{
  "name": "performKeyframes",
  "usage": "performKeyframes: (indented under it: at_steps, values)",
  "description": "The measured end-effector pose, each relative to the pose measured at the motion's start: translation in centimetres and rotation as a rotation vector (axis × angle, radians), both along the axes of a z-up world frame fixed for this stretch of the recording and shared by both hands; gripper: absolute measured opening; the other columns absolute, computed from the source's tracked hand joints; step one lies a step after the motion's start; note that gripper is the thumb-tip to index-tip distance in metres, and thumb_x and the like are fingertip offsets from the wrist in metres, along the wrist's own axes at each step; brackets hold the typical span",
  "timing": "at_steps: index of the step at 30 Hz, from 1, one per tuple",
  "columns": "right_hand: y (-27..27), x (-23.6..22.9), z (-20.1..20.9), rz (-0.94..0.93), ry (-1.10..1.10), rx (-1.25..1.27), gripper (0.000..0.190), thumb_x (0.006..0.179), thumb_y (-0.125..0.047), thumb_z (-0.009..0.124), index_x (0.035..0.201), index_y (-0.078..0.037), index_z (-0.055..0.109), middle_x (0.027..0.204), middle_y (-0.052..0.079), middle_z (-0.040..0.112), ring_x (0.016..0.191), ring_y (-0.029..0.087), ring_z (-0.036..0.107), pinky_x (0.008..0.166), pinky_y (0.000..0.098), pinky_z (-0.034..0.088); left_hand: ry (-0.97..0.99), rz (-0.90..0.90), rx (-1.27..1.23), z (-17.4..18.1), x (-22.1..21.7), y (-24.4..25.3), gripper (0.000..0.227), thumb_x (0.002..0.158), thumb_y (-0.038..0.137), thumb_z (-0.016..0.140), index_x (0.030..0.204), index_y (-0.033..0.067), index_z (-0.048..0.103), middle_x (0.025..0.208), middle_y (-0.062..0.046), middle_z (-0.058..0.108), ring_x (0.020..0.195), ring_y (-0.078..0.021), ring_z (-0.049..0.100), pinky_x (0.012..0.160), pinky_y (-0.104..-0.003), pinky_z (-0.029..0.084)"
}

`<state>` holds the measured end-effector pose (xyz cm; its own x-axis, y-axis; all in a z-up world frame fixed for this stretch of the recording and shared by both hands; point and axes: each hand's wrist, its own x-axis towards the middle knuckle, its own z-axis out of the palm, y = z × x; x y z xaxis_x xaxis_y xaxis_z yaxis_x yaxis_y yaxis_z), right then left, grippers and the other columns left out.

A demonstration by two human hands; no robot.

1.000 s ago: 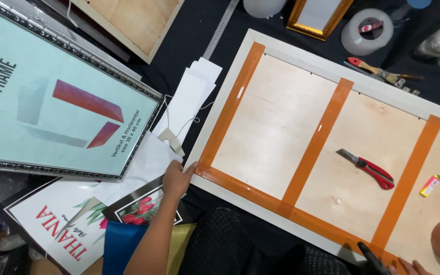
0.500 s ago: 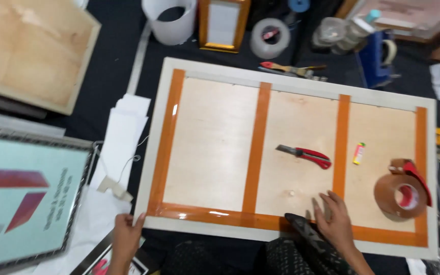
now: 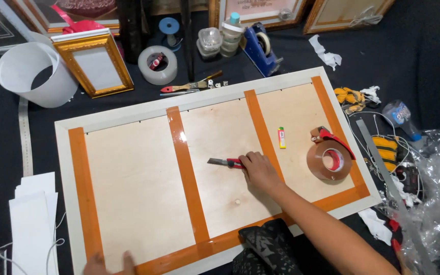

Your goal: Applying strips of double-sided tape to the back of a picture frame and smoothing them with a cloth.

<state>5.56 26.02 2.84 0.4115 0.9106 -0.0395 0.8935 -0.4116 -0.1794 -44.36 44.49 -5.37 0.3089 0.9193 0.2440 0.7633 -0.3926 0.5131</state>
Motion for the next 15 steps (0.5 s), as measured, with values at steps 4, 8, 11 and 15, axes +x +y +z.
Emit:
performKeyframes:
  at_steps: [4, 8, 11, 15]
  values:
    - [-5.2, -2.0, 1.8, 0.076, 0.164, 0.121, 0.029, 0.085, -0.010, 0.063, 0.114, -0.011, 0.060, 0.107, 0.010, 0.056, 0.094, 0.034, 0.055, 0.077, 0.0442, 0.046, -0.018, -0.323, -0.073, 2.7, 13.2, -4.1, 0.084, 0.080, 0.043, 0.067, 0.147, -0.0036, 0.049, 0.149, -0.025, 0.052, 0.140, -0.0422, 0.048, 0.118, -0.052, 0.039]
    - [-10.0, 3.8, 6.9, 0.105, 0.070, 0.407, 0.027, 0.085, -0.030, 0.064, 0.102, -0.011, 0.069, 0.097, 0.018, 0.067, 0.103, 0.041, 0.066, 0.076, 0.0546, 0.049, 0.226, -0.468, -0.315, 3.5, 18.9, -9.3, 0.096, 0.081, 0.055, 0.067, 0.159, 0.0121, 0.031, 0.167, -0.017, 0.027, 0.154, -0.0385, 0.024, 0.122, -0.050, 0.027]
    - [-14.6, 10.9, 7.0, -0.810, -0.129, 0.034, 0.064, 0.078, -0.029, 0.067, 0.141, -0.018, 0.060, 0.134, 0.021, 0.055, 0.121, 0.044, 0.048, 0.097, 0.0532, 0.043, 0.513, -0.614, -0.333, 4.1, 20.3, -11.9, 0.110, 0.087, 0.069, 0.068, 0.164, 0.0154, 0.011, 0.172, -0.018, -0.003, 0.156, -0.0394, -0.003, 0.121, -0.054, 0.008]
    - [-13.7, 15.3, 11.4, -0.893, 0.162, -0.501, 0.092, 0.079, -0.031, 0.080, 0.157, -0.019, 0.034, 0.153, 0.017, 0.047, 0.139, 0.040, 0.046, 0.104, 0.0574, 0.046, 0.495, -0.478, 0.334, 4.1, 21.1, -12.4, 0.156, 0.045, 0.106, 0.047, 0.164, 0.0144, 0.002, 0.176, -0.018, -0.007, 0.163, -0.0367, -0.008, 0.123, -0.051, 0.003]
